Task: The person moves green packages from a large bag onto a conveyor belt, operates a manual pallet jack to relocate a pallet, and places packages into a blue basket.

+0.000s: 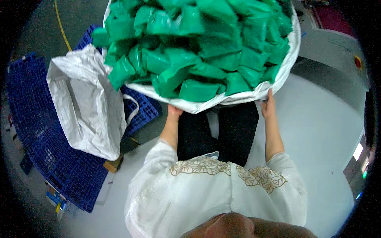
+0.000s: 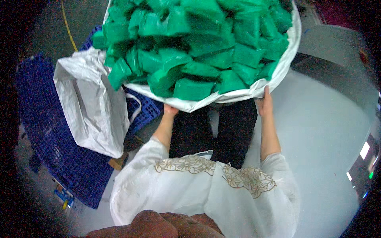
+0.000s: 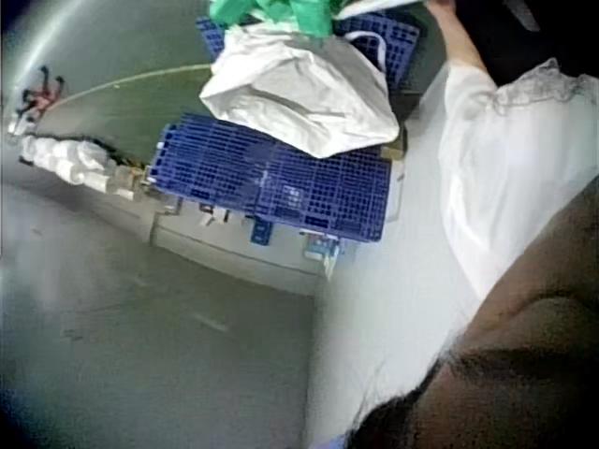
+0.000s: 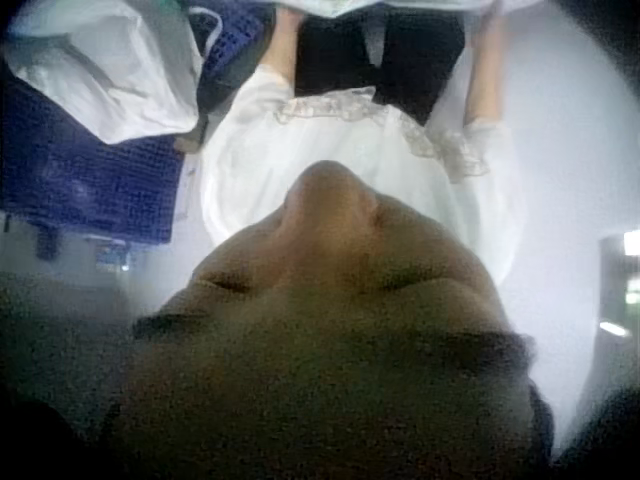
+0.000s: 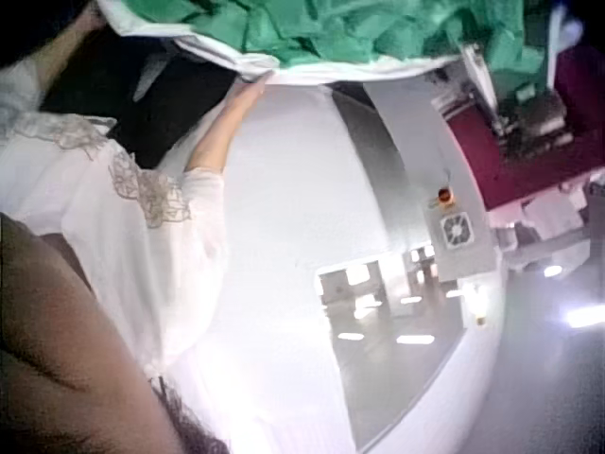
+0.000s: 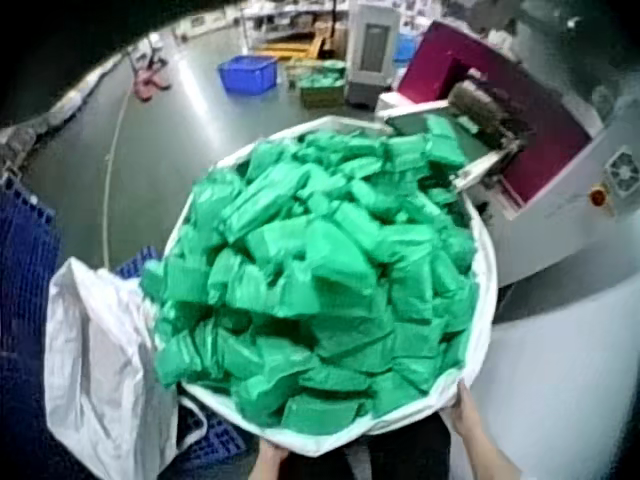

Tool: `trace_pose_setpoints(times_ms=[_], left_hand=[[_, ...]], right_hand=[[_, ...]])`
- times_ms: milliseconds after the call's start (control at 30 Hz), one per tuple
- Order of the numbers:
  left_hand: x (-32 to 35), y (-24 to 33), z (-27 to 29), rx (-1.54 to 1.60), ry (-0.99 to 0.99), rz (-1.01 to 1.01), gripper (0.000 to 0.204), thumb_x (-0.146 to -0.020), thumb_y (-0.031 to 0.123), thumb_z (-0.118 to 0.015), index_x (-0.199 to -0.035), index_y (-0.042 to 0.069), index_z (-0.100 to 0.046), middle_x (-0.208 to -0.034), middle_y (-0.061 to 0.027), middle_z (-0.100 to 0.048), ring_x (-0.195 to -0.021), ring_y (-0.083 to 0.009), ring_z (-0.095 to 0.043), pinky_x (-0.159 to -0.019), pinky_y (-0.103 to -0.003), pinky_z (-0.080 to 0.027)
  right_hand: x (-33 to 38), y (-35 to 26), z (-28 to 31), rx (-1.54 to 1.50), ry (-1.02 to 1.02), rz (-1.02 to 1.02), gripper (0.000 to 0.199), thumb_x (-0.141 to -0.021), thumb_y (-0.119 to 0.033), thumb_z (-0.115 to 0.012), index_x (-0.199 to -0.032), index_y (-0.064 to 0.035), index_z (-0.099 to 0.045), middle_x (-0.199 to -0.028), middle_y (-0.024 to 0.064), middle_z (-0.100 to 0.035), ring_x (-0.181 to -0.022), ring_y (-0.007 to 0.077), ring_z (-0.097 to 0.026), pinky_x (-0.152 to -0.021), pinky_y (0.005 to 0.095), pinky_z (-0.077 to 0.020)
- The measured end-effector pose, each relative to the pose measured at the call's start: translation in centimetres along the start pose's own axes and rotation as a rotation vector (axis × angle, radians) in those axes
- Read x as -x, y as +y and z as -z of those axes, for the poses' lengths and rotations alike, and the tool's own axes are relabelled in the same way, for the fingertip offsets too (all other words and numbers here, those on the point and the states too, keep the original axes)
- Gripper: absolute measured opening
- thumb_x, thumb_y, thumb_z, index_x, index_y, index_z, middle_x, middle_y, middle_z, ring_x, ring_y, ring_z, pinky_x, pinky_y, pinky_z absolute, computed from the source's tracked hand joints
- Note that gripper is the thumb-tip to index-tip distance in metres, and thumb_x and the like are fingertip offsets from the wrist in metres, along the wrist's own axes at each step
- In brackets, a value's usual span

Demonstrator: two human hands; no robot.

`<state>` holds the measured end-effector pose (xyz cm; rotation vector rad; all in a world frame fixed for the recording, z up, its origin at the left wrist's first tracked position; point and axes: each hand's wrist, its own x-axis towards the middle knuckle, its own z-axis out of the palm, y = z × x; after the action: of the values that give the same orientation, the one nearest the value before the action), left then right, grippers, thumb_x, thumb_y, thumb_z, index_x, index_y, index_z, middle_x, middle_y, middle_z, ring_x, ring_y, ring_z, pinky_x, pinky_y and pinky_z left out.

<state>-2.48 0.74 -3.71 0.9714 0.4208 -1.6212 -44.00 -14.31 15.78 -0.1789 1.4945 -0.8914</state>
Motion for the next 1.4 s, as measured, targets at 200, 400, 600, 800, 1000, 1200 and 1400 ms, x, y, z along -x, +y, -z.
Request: trace_pose_setpoints(times_ms=[200,400,600,800,1000,1200,1400], left_hand=[[-3.5,1.7,-3.9,-0.074,0.028,0.006,0.063,-0.09,0.054,-0.028,-0.141,0.017,-0.032,-0.148,-0.0069,-0.028,-0.134,-0.0311,-0.027,-0.111,-0.048,-0.022],[-7.8,0.4,5.4,-0.104,0.089,-0.065,0.055,-0.094,0.043,-0.028,-0.143,0.017,-0.029,-0.149,-0.003,-0.027,-0.135,-0.0244,-0.028,-0.11,-0.042,-0.024],[-5.1,0.7,0.8,-0.07,0.282,0.194,0.058,-0.092,0.052,-0.03,-0.138,0.017,-0.035,-0.141,-0.0028,-0.039,-0.126,-0.023,-0.04,-0.101,-0.042,-0.034],[-4.5,-0.8,-0.4,0.139,0.164,0.113,0.066,-0.088,0.065,-0.034,-0.132,0.016,-0.045,-0.133,-0.0028,-0.049,-0.117,-0.0256,-0.049,-0.092,-0.045,-0.042],[1.4,3.3,-3.3,-0.561,0.573,-0.129,0.048,-0.094,0.041,-0.043,-0.097,-0.003,-0.062,-0.087,-0.0143,-0.065,-0.071,-0.0241,-0.063,-0.056,-0.036,-0.049],[8.9,11.5,-8.2,-0.841,0.489,-0.244,0.049,-0.095,0.039,-0.038,-0.067,0.002,-0.054,-0.053,-0.0073,-0.051,-0.04,-0.0186,-0.047,-0.037,-0.034,-0.035],[12.8,13.2,-13.7,-0.898,0.478,-0.343,0.045,-0.089,0.038,-0.043,-0.054,0.008,-0.044,-0.046,-0.0041,-0.043,-0.034,-0.0184,-0.039,-0.035,-0.034,-0.028]], right_hand=[[-0.7,10.6,0.0,-0.313,-0.047,0.104,0.077,-0.088,-0.055,-0.05,-0.144,-0.0107,-0.02,-0.147,0.0065,-0.028,-0.135,0.0257,-0.026,-0.109,0.0475,-0.0236],[1.3,9.4,-2.6,-0.06,0.232,0.301,0.052,-0.091,-0.046,-0.052,-0.124,-0.0063,-0.051,-0.115,0.0026,-0.059,-0.099,0.0189,-0.057,-0.085,0.034,-0.0434],[4.4,8.3,-2.1,0.179,0.297,0.357,0.042,-0.092,-0.04,-0.054,-0.112,-0.0034,-0.057,-0.099,0.0033,-0.061,-0.08,0.0121,-0.052,-0.068,0.0297,-0.0391],[7.7,5.1,-5.9,0.133,0.112,0.227,0.028,-0.09,-0.034,-0.058,-0.097,-0.0071,-0.058,-0.087,0.0,-0.059,-0.075,0.0107,-0.051,-0.063,0.0247,-0.0371],[5.3,10.0,0.4,0.234,0.034,0.101,0.043,-0.088,-0.036,-0.061,-0.123,-0.0155,-0.047,-0.117,0.0015,-0.054,-0.101,0.0171,-0.05,-0.084,0.0357,-0.0421],[6.5,8.2,-5.5,0.152,-0.068,0.104,0.044,-0.088,-0.04,-0.06,-0.122,-0.013,-0.05,-0.095,-0.0023,-0.055,-0.082,0.0092,-0.049,-0.072,0.029,-0.042],[7.4,4.1,-7.2,0.029,-0.057,0.408,0.032,-0.089,-0.026,-0.058,-0.104,0.0016,-0.058,-0.094,0.0056,-0.062,-0.082,0.0165,-0.058,-0.074,0.0296,-0.0462]])
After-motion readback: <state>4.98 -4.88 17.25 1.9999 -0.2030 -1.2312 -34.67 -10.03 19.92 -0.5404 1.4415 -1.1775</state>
